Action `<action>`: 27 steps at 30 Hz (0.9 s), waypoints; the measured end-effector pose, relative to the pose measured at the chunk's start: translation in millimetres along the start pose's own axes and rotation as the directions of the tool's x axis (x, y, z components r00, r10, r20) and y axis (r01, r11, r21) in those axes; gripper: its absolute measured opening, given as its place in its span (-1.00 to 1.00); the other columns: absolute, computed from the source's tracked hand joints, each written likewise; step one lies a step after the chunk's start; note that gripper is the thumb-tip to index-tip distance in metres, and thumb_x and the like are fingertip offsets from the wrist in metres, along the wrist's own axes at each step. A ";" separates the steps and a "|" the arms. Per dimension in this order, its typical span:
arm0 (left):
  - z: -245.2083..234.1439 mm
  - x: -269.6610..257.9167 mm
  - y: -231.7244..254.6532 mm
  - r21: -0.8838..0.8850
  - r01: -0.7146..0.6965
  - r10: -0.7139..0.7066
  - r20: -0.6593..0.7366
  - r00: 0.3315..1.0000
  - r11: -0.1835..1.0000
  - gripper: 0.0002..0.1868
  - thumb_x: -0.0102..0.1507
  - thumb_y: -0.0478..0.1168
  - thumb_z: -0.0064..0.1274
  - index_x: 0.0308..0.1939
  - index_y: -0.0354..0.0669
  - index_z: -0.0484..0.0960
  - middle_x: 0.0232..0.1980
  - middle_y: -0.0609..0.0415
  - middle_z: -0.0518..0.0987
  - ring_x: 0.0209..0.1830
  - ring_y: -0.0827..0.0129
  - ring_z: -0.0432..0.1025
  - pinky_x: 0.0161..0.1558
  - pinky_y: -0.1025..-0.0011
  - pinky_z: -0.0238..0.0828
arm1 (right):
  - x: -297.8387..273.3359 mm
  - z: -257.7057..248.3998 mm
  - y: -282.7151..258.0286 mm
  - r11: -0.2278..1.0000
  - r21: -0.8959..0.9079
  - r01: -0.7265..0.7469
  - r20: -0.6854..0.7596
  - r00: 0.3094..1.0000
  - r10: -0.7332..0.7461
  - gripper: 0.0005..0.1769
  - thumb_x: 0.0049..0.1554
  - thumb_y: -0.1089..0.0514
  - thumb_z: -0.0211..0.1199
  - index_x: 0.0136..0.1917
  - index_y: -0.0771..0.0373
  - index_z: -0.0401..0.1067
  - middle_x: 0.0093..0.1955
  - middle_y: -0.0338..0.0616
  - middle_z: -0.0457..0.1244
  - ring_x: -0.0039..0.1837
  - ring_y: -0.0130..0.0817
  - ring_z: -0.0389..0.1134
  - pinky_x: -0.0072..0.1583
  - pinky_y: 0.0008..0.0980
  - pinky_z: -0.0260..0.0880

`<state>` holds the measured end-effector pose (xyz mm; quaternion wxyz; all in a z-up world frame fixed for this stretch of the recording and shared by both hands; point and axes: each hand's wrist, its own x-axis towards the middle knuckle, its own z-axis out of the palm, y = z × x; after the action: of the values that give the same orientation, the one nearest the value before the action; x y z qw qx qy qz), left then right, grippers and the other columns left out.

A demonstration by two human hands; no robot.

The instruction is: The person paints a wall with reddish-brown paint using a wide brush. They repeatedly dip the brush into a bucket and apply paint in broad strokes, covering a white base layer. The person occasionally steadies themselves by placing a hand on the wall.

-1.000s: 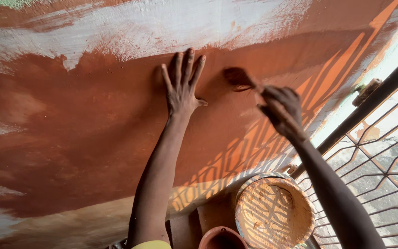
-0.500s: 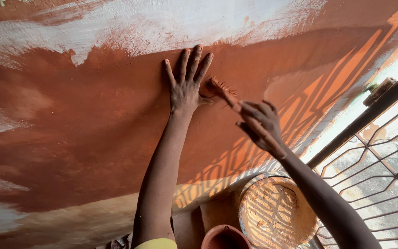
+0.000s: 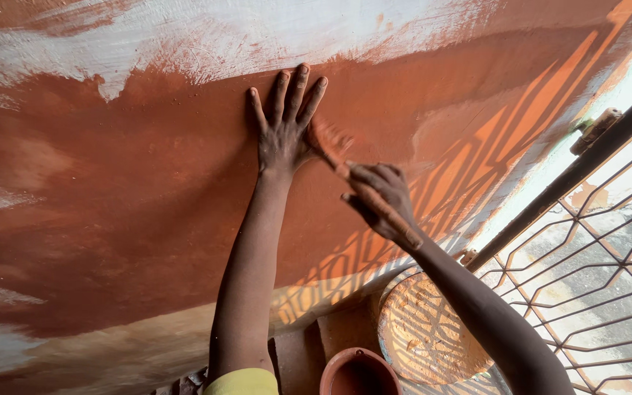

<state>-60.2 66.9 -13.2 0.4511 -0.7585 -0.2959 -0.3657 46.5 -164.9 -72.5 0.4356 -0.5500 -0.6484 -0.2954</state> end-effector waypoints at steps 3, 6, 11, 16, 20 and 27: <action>0.4 -6.2 -2.0 -0.207 -0.022 0.029 0.031 0.999 0.978 0.62 -0.11 0.64 0.24 0.70 0.34 -0.55 0.75 0.13 -0.49 0.75 0.08 -0.51 0.59 -0.43 -0.47 | 2.5 -14.4 16.8 0.986 -0.113 0.125 -0.008 0.992 -0.127 -0.59 0.11 0.07 0.46 0.19 0.16 0.48 0.25 -0.09 0.38 0.21 -0.18 0.40 0.29 -0.06 0.30; -3.3 -12.4 -1.7 -0.394 -0.013 0.059 0.106 0.993 0.919 0.67 -0.22 0.75 0.12 0.70 0.34 -0.52 0.75 0.16 -0.46 0.74 0.12 -0.48 0.57 -0.41 -0.42 | 18.8 -70.2 92.1 0.963 0.173 -0.208 -0.290 0.923 0.252 -0.63 0.26 0.10 0.44 0.27 0.22 0.45 0.23 -0.10 0.37 0.22 -0.28 0.39 0.25 -0.21 0.45; -5.2 -10.2 0.7 -0.381 -0.011 0.061 0.119 0.991 0.924 0.66 -0.24 0.78 0.06 0.68 0.34 -0.51 0.75 0.15 -0.44 0.74 0.11 -0.48 0.55 -0.42 -0.43 | 17.6 -112.5 139.6 0.891 0.325 -0.316 -0.701 0.552 0.452 -0.47 0.38 0.02 0.40 0.41 0.39 0.32 0.28 0.08 0.38 0.29 -0.19 0.42 0.40 -0.22 0.51; -1.7 -12.6 -1.7 -0.375 -0.039 0.073 0.079 0.994 0.926 0.64 -0.18 0.82 0.00 0.71 0.31 -0.51 0.75 0.12 -0.48 0.74 0.08 -0.50 0.53 -0.44 -0.46 | -1.4 -8.6 30.3 0.854 0.282 -0.437 -0.223 0.836 0.502 -0.56 0.31 0.16 0.32 0.40 0.30 0.35 0.31 0.09 0.32 0.32 -0.18 0.35 0.31 -0.23 0.40; 2.8 -10.9 -2.9 -0.432 -0.052 0.093 0.075 0.993 0.901 0.49 -0.02 0.79 -0.08 0.69 0.29 -0.50 0.73 0.13 -0.50 0.72 0.12 -0.52 0.53 -0.39 -0.50 | -2.5 8.6 -11.9 0.997 0.009 -0.076 -0.004 0.997 0.076 -0.48 0.14 0.09 0.41 0.34 0.22 0.44 0.32 0.01 0.37 0.29 -0.12 0.39 0.30 -0.02 0.32; 6.7 -62.7 -36.7 -0.218 -0.243 0.269 0.096 0.958 0.945 0.13 0.34 0.53 -0.19 0.73 0.11 -0.36 0.76 0.18 -0.44 0.74 0.23 -0.52 0.64 -0.08 -0.55 | 10.3 -95.5 87.7 0.906 0.295 -0.303 -0.394 0.825 0.404 -0.58 0.40 0.14 0.36 0.43 0.32 0.38 0.30 -0.02 0.31 0.27 -0.29 0.37 0.31 -0.30 0.48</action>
<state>-121.8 80.8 -49.7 0.3954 -0.8539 -0.1834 -0.2843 154.3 -223.3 -29.2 0.6778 -0.5268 -0.4456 -0.2538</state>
